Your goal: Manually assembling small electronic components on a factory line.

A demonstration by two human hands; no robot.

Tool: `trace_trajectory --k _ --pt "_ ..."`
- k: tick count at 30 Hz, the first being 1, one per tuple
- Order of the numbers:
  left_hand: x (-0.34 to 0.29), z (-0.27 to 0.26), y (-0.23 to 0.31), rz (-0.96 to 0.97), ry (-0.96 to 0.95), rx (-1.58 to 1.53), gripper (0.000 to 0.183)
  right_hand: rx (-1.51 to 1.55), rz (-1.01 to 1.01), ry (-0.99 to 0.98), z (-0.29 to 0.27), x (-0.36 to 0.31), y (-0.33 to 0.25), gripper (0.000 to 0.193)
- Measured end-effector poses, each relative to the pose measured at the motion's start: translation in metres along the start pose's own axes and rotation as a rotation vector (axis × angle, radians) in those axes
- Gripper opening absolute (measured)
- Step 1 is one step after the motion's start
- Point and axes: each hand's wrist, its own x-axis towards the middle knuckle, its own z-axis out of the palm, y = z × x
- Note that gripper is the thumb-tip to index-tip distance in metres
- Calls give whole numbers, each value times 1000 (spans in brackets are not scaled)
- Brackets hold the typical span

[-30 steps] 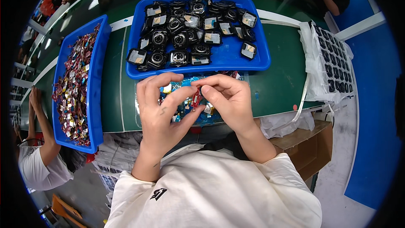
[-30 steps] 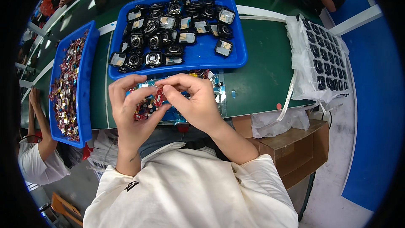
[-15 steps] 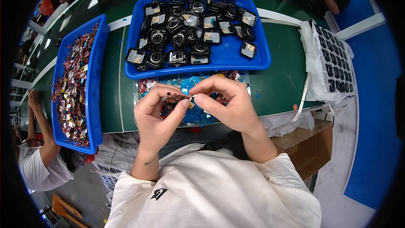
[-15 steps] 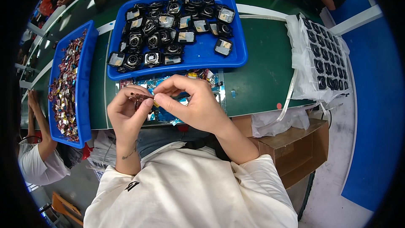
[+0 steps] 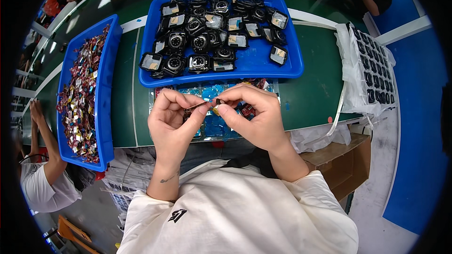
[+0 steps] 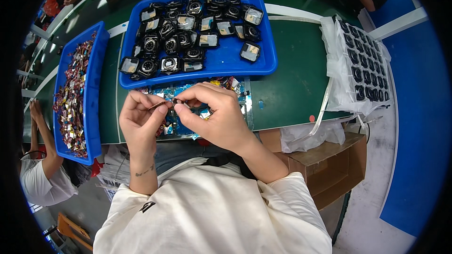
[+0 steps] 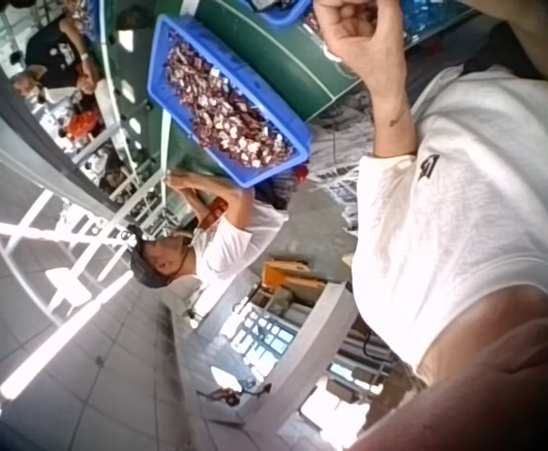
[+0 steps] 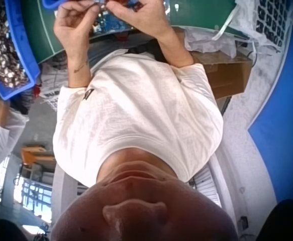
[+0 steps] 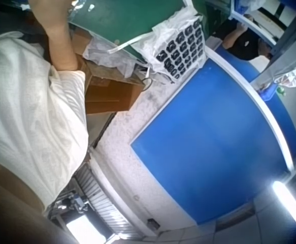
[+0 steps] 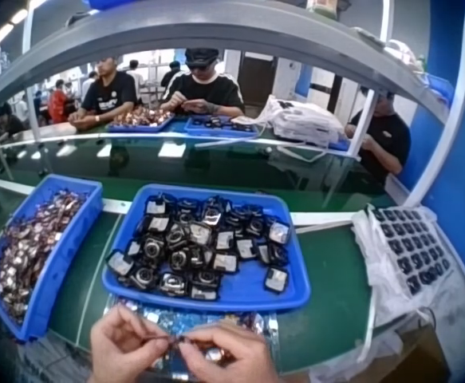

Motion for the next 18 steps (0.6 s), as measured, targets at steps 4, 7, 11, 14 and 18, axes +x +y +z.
trace_trajectory --k 4,7,11,14,18 --pt "-1 2 4 52 -12 257 24 -95 -33 -40 -4 5 0 15" --pt "2 -2 6 68 -124 470 23 -142 -155 26 -5 8 3 12" --pt "5 -6 8 131 -192 607 13 -161 -162 27 -9 8 4 14" --pt "1 -5 6 20 -148 403 11 -166 -161 8 -10 8 2 15" --pt "2 -5 6 107 -135 531 9 -128 -99 -4 -7 6 -3 17"
